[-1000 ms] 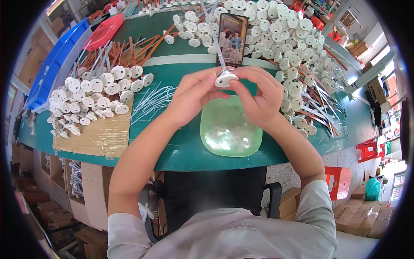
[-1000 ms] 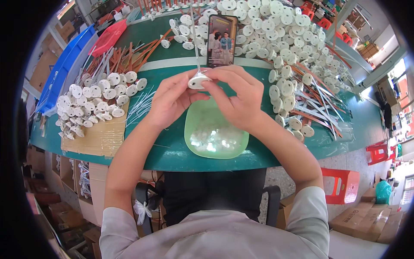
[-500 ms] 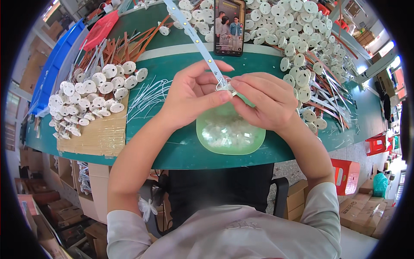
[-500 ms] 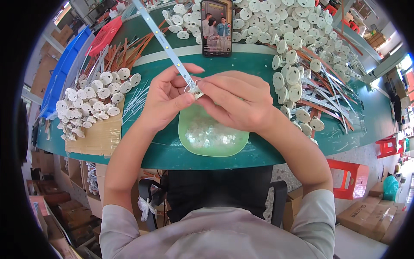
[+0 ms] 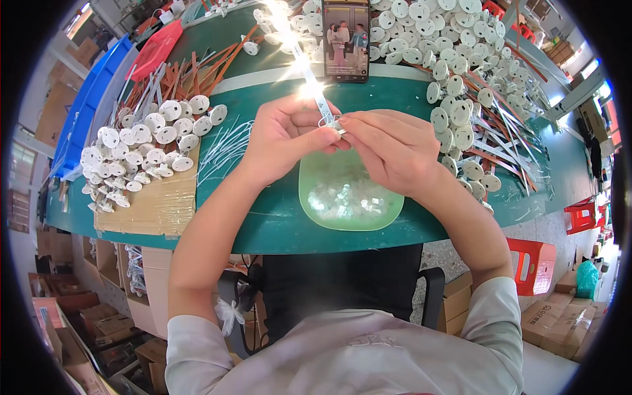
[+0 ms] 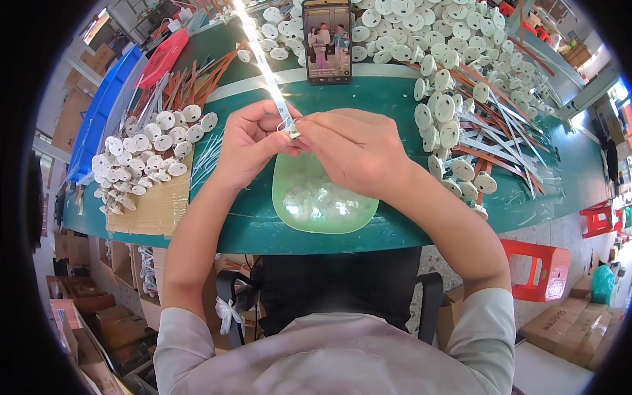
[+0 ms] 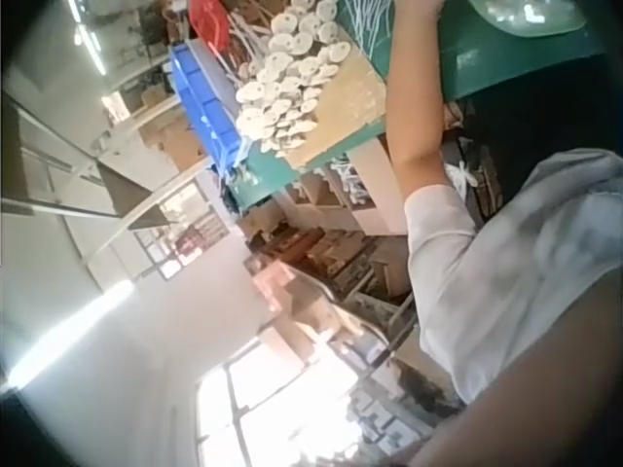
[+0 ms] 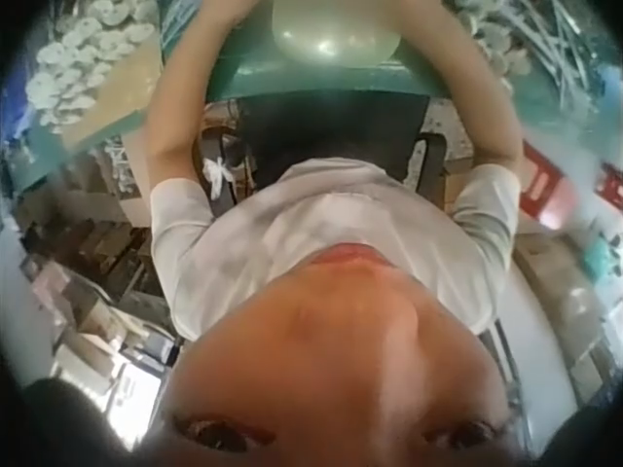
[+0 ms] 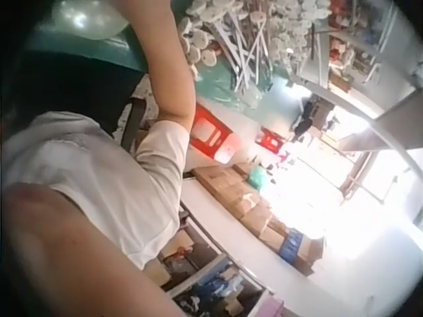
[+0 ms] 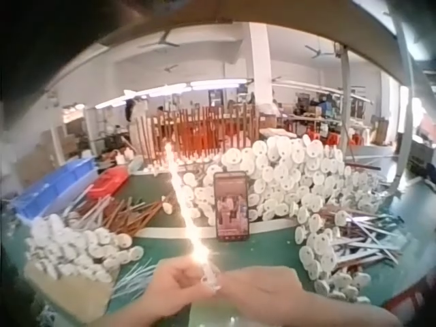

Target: Manually attaching plastic diffusers or light covers to an LED strip at an assembly workbench.

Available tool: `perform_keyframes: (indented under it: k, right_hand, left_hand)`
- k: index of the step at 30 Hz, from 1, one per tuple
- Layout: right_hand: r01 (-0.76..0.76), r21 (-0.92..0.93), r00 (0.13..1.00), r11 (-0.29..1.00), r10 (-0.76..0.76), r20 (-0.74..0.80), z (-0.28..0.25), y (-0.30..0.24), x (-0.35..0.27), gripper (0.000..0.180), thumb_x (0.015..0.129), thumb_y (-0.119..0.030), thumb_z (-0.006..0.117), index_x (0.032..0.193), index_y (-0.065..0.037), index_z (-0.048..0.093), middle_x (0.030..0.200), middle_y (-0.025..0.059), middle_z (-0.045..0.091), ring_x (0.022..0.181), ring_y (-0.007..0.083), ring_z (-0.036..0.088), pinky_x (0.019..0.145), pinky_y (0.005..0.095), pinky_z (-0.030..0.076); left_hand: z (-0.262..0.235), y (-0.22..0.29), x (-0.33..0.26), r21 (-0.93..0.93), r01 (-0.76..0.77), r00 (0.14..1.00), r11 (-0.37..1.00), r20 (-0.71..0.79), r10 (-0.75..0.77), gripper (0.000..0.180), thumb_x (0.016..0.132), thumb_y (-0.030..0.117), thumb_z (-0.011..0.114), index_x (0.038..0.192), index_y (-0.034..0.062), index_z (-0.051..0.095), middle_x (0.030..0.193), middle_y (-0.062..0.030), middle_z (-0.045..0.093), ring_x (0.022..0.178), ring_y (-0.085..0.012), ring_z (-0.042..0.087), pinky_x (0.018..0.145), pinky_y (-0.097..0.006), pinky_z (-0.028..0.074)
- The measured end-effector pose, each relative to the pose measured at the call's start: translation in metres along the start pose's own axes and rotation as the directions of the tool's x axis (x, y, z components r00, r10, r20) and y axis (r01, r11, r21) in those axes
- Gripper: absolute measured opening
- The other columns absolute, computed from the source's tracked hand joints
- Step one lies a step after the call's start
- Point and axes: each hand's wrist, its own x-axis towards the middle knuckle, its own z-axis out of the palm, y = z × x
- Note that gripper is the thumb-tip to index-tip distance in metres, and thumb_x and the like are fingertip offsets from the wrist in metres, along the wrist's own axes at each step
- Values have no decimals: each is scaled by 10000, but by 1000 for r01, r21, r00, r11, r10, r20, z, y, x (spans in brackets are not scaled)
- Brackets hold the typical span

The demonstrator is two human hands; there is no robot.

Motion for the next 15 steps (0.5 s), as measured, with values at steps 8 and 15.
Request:
perform_keyframes:
  k: [8, 15]
  right_hand:
    - [-54, 50, 998, 997, 56, -34, 2, 4, -6, 188, 747, 29, 766, 931, 21, 727, 892, 123, 733, 739, 270, 725, 644, 318, 593]
    - [-106, 99, 994, 989, 109, -28, 1, 15, -5, 210, 773, 12, 758, 981, -1, 738, 922, 97, 741, 860, 263, 688, 679, 329, 572]
  left_hand:
    - [-2, 4, 2, -18, 57, 997, 998, 43, -56, 335, 934, 56, 677, 1243, -33, 582, 1076, -177, 721, 956, -245, 730, 812, -333, 599]
    - [-5, 0, 5, -91, -72, 994, 993, 72, 79, 438, 922, 46, 694, 1328, -9, 543, 1156, -176, 698, 1021, -255, 711, 895, -347, 570]
